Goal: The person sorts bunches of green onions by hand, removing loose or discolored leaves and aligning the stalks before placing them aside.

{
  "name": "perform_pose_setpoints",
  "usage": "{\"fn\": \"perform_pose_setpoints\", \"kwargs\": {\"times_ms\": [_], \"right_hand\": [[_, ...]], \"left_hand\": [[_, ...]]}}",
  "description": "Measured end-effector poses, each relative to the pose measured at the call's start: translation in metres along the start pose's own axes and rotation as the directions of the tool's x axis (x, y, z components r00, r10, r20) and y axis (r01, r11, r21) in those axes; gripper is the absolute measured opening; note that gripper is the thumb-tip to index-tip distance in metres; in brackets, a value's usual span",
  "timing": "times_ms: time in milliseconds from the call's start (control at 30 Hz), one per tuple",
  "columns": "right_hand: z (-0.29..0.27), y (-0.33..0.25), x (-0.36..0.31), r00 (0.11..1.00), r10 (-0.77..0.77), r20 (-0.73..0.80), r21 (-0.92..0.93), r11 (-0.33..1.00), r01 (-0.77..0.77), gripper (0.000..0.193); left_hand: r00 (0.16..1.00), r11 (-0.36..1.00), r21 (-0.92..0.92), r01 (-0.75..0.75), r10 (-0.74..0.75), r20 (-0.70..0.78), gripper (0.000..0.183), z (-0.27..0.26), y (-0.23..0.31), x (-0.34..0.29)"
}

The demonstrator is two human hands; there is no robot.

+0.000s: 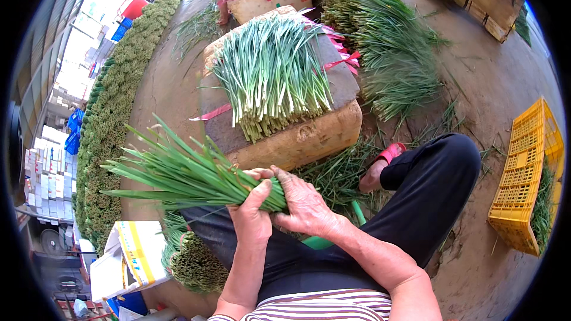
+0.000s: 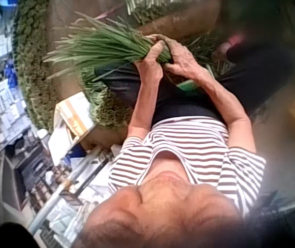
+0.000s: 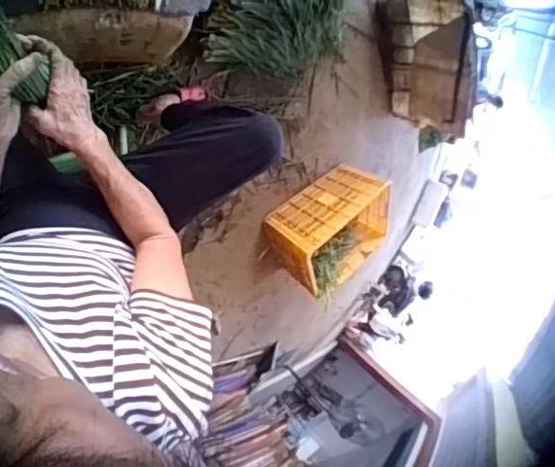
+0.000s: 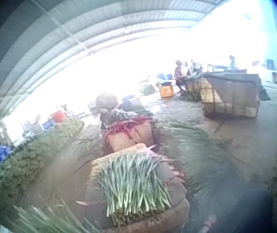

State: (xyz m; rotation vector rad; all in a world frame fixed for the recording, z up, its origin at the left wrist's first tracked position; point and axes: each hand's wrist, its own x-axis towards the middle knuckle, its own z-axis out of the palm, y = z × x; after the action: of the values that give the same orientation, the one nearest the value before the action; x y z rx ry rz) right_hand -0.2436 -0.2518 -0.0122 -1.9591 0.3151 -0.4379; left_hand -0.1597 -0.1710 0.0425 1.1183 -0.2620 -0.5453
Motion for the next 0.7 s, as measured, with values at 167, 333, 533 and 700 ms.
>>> {"fn": "perform_pose_setpoints", "kwargs": {"times_ms": [167, 333, 533, 700], "right_hand": [[-0.003, 0.007, 0.007, 0.987, 0.108, -0.12, 0.145, 0.985, -0.091, 0.073], [0.009, 0.033, 0.003, 0.987, 0.142, -0.074, 0.098, 0.986, -0.134, 0.053], [0.015, 0.038, -0.002, 0.985, 0.168, -0.039, 0.222, 0.963, -0.155, 0.029], [0.016, 0.052, 0.003, 0.975, 0.222, -0.03, 0.074, 0.973, -0.219, 0.033]], "left_hand": [[0.993, 0.993, 0.109, 0.042, -0.053, 0.102, 0.035, 0.015, -0.004, 0.011], [0.966, 0.899, 0.435, -0.041, -0.076, 0.249, 0.025, 0.015, -0.018, 0.016], [0.935, 0.564, 0.772, -0.294, 0.001, 0.355, 0.027, -0.015, -0.051, 0.02], [0.932, 0.678, 0.675, -0.291, 0.043, 0.359, 0.031, -0.026, -0.065, 0.023]]}}
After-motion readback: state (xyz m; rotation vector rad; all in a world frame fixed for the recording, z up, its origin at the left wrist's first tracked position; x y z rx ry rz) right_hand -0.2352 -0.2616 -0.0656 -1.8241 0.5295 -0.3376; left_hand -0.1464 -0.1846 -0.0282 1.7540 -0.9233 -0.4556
